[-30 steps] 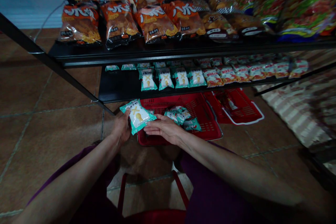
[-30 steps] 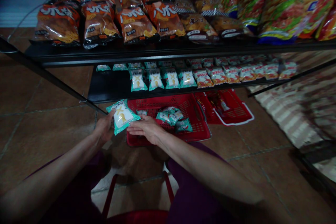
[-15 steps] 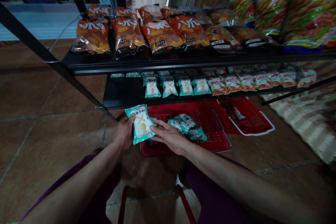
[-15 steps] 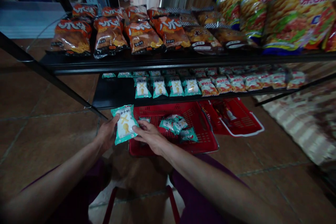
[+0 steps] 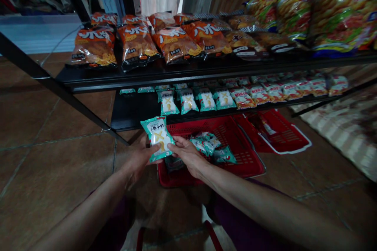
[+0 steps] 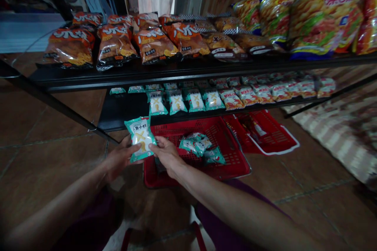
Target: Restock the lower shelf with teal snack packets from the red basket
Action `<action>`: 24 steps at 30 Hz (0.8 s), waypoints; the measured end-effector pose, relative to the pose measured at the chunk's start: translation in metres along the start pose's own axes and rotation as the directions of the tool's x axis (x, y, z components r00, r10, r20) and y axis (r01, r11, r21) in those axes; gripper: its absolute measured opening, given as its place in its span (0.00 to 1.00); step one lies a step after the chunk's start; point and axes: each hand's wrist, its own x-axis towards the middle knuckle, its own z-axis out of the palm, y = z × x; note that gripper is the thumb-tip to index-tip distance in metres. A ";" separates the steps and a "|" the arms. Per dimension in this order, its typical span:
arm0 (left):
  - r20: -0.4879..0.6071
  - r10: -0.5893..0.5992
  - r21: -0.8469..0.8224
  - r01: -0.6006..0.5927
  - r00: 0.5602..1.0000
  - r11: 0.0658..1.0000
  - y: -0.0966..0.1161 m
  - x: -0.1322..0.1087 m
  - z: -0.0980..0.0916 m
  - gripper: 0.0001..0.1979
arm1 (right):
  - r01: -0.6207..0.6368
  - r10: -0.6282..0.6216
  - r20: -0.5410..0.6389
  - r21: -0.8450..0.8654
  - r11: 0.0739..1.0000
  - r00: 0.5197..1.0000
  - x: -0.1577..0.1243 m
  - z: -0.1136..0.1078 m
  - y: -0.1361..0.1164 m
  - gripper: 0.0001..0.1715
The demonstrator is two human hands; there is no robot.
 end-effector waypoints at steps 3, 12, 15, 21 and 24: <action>-0.039 0.028 0.049 -0.026 0.999 0.998 0.001 0.009 -0.003 0.28 | 0.016 -0.016 0.017 -0.022 1.000 1.000 0.009 0.004 0.002 0.15; -0.181 0.324 0.245 -0.277 0.929 0.929 0.009 0.057 -0.024 0.30 | 0.127 -0.127 -0.034 -0.020 0.992 0.991 0.059 0.024 0.012 0.16; -0.198 0.357 0.249 -0.305 0.913 0.919 0.013 0.076 -0.032 0.30 | 0.225 -0.225 -0.046 -0.007 0.974 0.973 0.084 0.037 0.015 0.16; -0.243 0.440 0.177 -0.406 0.865 0.896 0.029 0.114 -0.043 0.25 | 0.305 -0.330 -0.105 -0.206 0.930 0.938 0.125 0.065 0.009 0.18; -0.322 0.459 0.224 -0.405 0.828 0.887 0.037 0.135 -0.048 0.24 | 0.312 -0.389 -0.148 -0.377 0.872 0.909 0.140 0.076 0.001 0.22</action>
